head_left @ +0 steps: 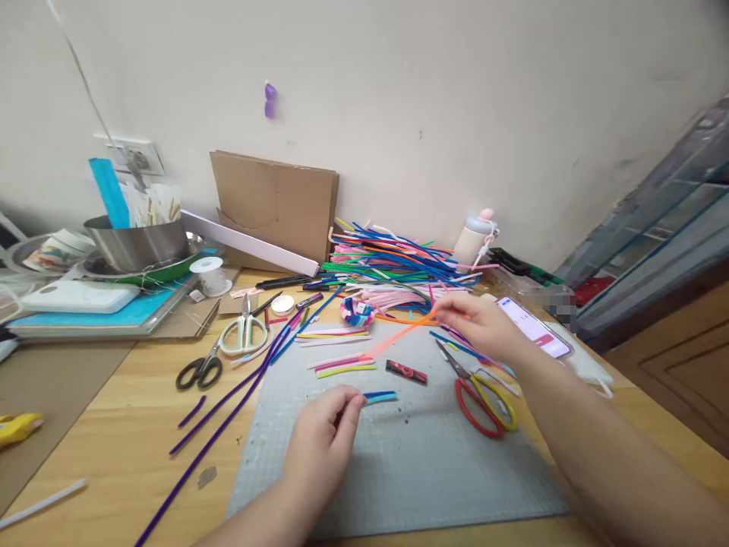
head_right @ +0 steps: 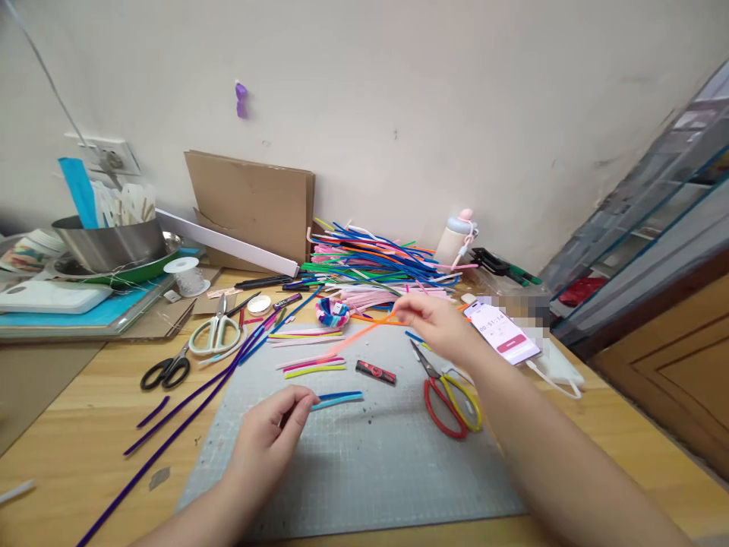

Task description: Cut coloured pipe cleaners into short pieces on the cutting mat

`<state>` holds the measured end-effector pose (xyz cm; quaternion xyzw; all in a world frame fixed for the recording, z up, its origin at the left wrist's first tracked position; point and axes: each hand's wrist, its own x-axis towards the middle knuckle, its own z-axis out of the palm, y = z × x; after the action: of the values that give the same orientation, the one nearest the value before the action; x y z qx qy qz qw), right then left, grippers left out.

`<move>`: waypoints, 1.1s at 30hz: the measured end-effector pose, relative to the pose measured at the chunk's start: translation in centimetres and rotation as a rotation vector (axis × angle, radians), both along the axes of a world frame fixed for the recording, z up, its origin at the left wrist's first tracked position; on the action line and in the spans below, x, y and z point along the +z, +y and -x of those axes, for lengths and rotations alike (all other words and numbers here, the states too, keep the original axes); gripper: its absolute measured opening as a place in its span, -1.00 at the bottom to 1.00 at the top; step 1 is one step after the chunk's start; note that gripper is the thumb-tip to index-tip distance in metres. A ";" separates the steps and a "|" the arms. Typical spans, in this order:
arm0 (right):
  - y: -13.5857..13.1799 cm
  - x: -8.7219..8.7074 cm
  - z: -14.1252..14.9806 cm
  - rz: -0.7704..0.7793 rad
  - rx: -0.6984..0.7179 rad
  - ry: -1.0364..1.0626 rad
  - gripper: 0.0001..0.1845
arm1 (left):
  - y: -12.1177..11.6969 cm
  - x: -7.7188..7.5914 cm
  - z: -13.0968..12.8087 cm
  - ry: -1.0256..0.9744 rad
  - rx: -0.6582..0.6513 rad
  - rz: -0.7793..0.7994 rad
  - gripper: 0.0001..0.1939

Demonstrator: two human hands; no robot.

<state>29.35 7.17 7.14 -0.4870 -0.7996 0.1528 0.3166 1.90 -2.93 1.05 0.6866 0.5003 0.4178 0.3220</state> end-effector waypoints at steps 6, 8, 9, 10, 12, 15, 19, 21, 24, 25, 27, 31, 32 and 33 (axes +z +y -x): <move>11.6 -2.5 -2.1 -0.229 -0.294 0.056 -0.76 | 0.1 -0.1 0.4 -0.115 0.065 -0.006 -0.74; 14.1 -3.7 -2.1 -0.228 -0.333 0.014 -0.76 | 0.1 -0.1 0.4 -0.097 0.047 -0.006 -0.74; 15.0 -4.3 -2.0 -0.224 -0.355 -0.013 -0.77 | 0.1 -0.1 0.4 -0.091 0.045 -0.005 -0.73; 15.7 -4.9 -1.9 -0.219 -0.384 -0.043 -0.78 | 0.1 0.0 0.4 -0.093 0.048 -0.004 -0.73; 16.6 -6.0 -1.4 -0.212 -0.459 -0.099 -0.82 | 0.2 0.1 0.6 -0.117 0.074 0.006 -0.73; 17.2 -6.9 -0.3 -0.221 -0.581 -0.148 -0.77 | 0.4 0.3 0.8 -0.179 0.123 0.036 -0.73; 17.0 -6.7 1.1 -0.249 -0.574 -0.187 -0.67 | 0.6 0.0 1.2 -0.279 0.177 0.095 -0.73; 16.6 -6.5 1.6 -0.234 -0.477 -0.225 -0.74 | 0.8 -0.3 1.3 -0.345 0.223 0.127 -0.72; 15.7 -6.9 1.8 -0.190 -0.337 -0.273 -0.84 | 1.2 -0.7 1.5 -0.457 0.309 0.168 -0.71; 15.4 -7.1 1.7 -0.180 -0.308 -0.274 -0.87 | 1.3 -0.8 1.5 -0.490 0.329 0.184 -0.70; 15.1 -7.5 1.4 -0.170 -0.280 -0.246 -0.88 | 1.5 -0.9 1.5 -0.539 0.354 0.213 -0.70; 15.5 -7.1 1.0 -0.179 -0.288 -0.090 -0.73 | 1.6 -0.8 1.5 -0.572 0.369 0.234 -0.70; 15.6 -6.6 1.1 -0.183 -0.294 -0.046 -0.68 | 1.6 -0.8 1.5 -0.574 0.376 0.229 -0.70; 15.5 -5.9 1.4 -0.188 -0.300 -0.007 -0.63 | 1.6 -0.8 1.5 -0.575 0.382 0.225 -0.70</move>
<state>27.99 22.71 1.27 -0.5696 -0.7297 0.0266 0.3774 0.39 -1.32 0.28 0.3955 0.5513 0.5889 0.4392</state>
